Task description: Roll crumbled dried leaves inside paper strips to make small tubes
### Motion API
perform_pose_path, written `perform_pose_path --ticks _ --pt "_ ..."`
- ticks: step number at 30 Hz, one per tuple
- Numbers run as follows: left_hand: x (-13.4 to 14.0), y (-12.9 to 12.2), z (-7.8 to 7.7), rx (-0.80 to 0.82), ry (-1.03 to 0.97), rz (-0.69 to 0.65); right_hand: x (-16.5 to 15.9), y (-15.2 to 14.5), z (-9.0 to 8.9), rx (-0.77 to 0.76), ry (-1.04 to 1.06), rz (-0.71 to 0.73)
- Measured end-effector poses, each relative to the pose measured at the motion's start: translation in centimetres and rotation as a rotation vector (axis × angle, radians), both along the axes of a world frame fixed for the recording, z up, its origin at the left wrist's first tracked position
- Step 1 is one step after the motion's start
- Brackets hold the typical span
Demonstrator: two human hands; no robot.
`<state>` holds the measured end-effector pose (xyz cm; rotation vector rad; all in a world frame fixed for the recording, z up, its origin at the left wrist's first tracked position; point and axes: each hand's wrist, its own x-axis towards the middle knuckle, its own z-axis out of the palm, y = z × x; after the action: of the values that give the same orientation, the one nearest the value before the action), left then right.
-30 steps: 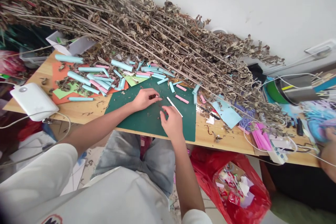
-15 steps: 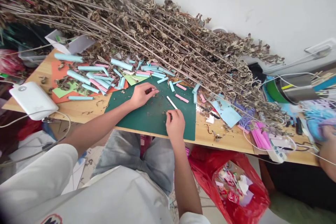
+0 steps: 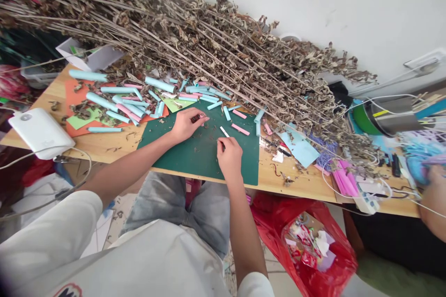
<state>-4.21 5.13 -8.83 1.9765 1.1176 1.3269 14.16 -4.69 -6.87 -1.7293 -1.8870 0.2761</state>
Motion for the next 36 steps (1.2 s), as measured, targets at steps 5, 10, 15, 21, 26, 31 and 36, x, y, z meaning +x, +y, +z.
perform_pose_path --ticks 5,10,15,21,26,31,36 --pt "0.0 0.1 0.0 -0.005 -0.006 0.025 -1.5 2.2 0.3 -0.113 -0.213 0.128" --pt "-0.2 0.2 0.0 -0.002 -0.035 0.055 -2.4 3.8 0.9 -0.125 -0.274 0.133" --pt "-0.2 0.2 0.0 0.015 -0.02 0.073 -3.4 5.5 0.4 -0.081 -0.25 0.148" --pt "-0.1 0.1 -0.5 0.006 0.03 0.016 -3.3 5.8 0.5 -0.016 -0.161 0.073" --pt "0.1 0.0 -1.0 -0.019 0.106 -0.137 -2.7 5.5 3.0 0.135 0.165 0.043" --pt "0.1 -0.1 -1.0 -0.03 0.144 -0.149 -3.3 5.6 3.0 0.11 0.151 0.129" --pt "0.1 0.0 -1.1 -0.025 0.16 -0.141 -3.3 5.2 2.8 0.148 -0.037 0.197"
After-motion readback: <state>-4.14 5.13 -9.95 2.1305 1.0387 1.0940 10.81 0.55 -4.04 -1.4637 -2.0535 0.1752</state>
